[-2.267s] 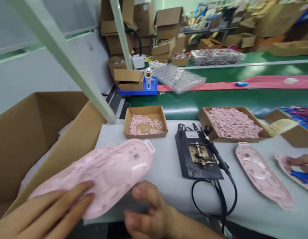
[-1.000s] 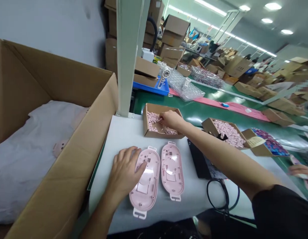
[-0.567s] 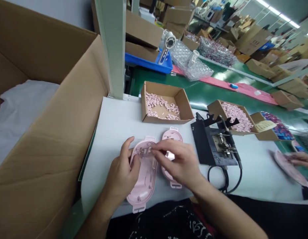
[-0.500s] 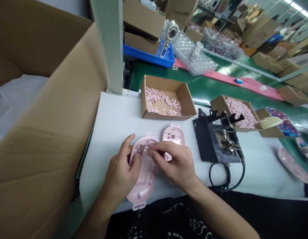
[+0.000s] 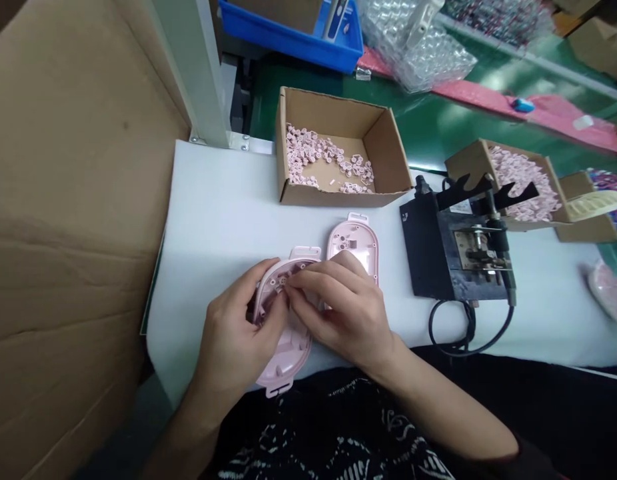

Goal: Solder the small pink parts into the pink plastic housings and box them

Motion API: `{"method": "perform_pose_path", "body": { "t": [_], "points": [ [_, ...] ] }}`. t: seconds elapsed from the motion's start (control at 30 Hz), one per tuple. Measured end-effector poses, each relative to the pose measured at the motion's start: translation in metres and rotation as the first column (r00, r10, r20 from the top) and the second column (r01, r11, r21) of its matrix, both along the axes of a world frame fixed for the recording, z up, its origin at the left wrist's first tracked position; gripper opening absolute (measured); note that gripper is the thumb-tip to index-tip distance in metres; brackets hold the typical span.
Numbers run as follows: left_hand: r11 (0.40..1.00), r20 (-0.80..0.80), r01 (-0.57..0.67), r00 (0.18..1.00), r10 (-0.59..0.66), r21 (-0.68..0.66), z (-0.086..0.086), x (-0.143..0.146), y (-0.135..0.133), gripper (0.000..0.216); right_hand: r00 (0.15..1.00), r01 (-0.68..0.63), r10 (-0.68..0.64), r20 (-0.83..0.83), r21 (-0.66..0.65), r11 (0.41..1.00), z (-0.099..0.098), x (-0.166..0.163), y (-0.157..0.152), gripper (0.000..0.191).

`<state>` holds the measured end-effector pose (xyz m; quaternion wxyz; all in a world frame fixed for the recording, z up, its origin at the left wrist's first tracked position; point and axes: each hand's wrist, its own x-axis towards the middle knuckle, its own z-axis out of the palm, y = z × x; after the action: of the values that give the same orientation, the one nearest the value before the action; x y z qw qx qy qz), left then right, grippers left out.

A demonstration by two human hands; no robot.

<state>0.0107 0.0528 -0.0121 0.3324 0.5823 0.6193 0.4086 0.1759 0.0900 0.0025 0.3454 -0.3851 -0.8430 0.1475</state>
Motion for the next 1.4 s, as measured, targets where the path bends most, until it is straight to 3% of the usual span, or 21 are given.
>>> {"method": "perform_pose_path", "body": {
  "t": [0.17,0.23,0.4,0.63,0.77,0.87,1.0,1.07,1.13,1.2,1.3,1.4],
  "points": [
    [0.999,0.008,-0.032,0.999,0.032,-0.031,0.0,-0.001,-0.002,0.028,0.99,0.025,-0.023,-0.137,0.014,1.0,0.007,0.01,0.0,0.023],
    [0.999,0.022,-0.02,1.0,0.021,-0.034,0.0,0.0,-0.003,0.026,0.991,0.068,-0.064,-0.116,0.028,0.997,0.009,0.013,0.002,0.028],
    [1.0,-0.008,-0.007,1.0,0.006,-0.017,0.004,0.003,-0.002,0.022,0.998,-0.064,0.062,-0.021,-0.168,0.984,0.007,0.014,0.009,0.037],
    [1.0,-0.085,-0.027,0.996,0.026,-0.016,0.003,0.007,-0.001,0.022,0.996,-0.092,0.089,-0.025,-0.262,0.961,-0.003,0.011,0.013,0.041],
    [0.999,-0.083,-0.001,0.997,-0.001,-0.032,0.002,0.006,-0.001,0.023,0.994,-0.09,0.102,0.04,-0.238,0.967,-0.004,0.007,0.012,0.042],
    [0.999,-0.074,0.014,0.997,-0.018,-0.047,0.003,-0.003,0.002,0.02,0.987,-0.107,0.124,0.102,-0.152,0.983,0.006,0.008,0.017,0.039],
    [0.964,-0.205,-0.236,0.956,0.209,-0.12,0.0,-0.03,0.019,0.033,0.994,-0.082,0.085,0.066,-0.049,0.995,0.036,0.022,0.055,0.041],
    [0.932,-0.331,-0.34,0.9,0.283,-0.127,-0.002,-0.041,0.03,0.04,0.974,0.084,-0.069,0.214,-0.064,0.994,0.051,0.029,0.088,0.038],
    [0.929,-0.437,-0.354,0.856,0.276,-0.105,-0.003,-0.048,0.039,0.042,0.857,0.274,-0.215,0.468,-0.062,0.96,0.059,0.032,0.126,0.034],
    [0.936,-0.515,-0.345,0.816,0.263,-0.069,-0.004,-0.049,0.044,0.044,0.755,0.353,-0.24,0.61,-0.069,0.933,0.057,0.03,0.162,0.027],
    [0.942,-0.576,-0.336,0.774,0.265,-0.018,-0.008,-0.046,0.042,0.049,0.678,0.395,-0.208,0.705,-0.11,0.912,0.041,0.023,0.198,0.013],
    [0.951,-0.587,-0.309,0.767,0.26,0.018,-0.01,-0.044,0.037,0.047,0.619,0.446,-0.198,0.76,-0.133,0.885,0.026,0.018,0.209,0.023]
  ]
}}
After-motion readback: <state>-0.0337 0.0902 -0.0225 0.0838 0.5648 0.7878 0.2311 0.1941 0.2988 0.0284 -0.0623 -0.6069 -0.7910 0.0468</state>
